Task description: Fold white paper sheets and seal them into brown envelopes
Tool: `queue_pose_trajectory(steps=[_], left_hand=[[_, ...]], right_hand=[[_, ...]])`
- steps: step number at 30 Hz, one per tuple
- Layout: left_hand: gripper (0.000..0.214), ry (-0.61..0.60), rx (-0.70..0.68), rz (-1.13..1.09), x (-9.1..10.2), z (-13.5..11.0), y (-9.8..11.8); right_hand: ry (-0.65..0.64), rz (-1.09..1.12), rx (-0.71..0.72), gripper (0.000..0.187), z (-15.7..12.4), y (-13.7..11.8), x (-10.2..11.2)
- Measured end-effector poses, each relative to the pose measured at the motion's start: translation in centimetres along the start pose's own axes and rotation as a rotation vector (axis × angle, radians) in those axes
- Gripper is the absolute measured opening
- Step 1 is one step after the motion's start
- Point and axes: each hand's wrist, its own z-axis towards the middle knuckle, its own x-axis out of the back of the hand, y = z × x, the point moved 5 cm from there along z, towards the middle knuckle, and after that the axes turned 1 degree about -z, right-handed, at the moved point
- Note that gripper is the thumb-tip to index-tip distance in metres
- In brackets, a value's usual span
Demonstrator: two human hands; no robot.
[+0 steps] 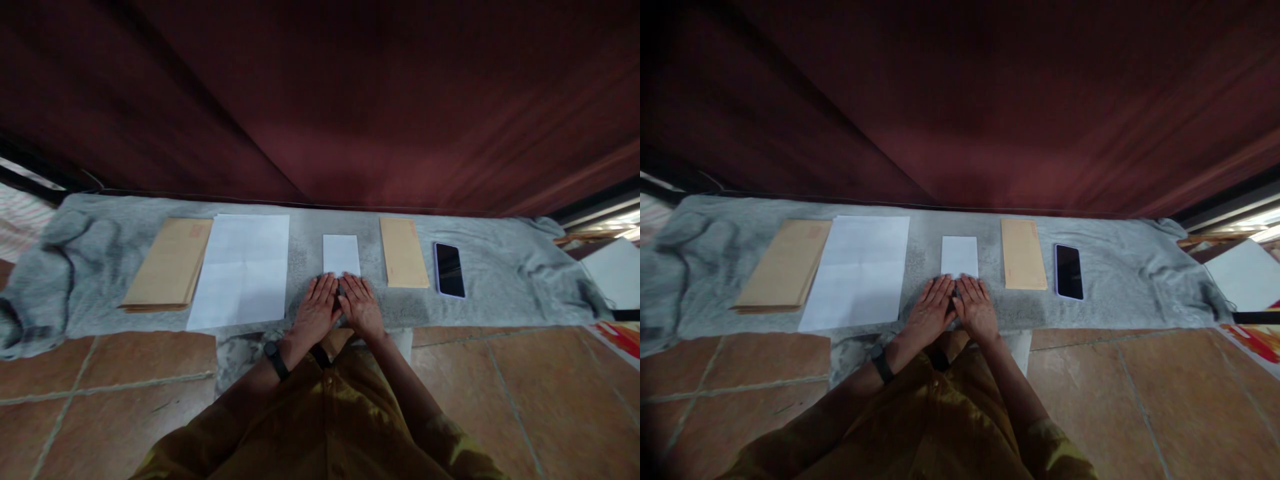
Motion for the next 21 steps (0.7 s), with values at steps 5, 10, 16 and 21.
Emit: queue_pose_trajectory(steps=[5,10,16,21], left_hand=[[0.066,-0.032,0.022,0.027,0.4,-0.1,-0.1],[0.066,-0.028,0.031,0.025,0.5,-0.3,-0.4],[0.069,-0.018,0.038,0.020,0.7,-0.7,-0.7],[0.068,-0.005,0.051,0.029,0.9,-0.8,-1.0]], right_hand=[[0.027,-0.016,0.006,0.049,-0.5,0.4,0.2],[0.032,-0.013,0.002,0.049,-0.7,0.6,0.3],[0.035,-0.024,-0.009,0.049,-0.8,0.7,0.3],[0.045,-0.029,-0.030,0.049,-1.1,1.1,0.5]])
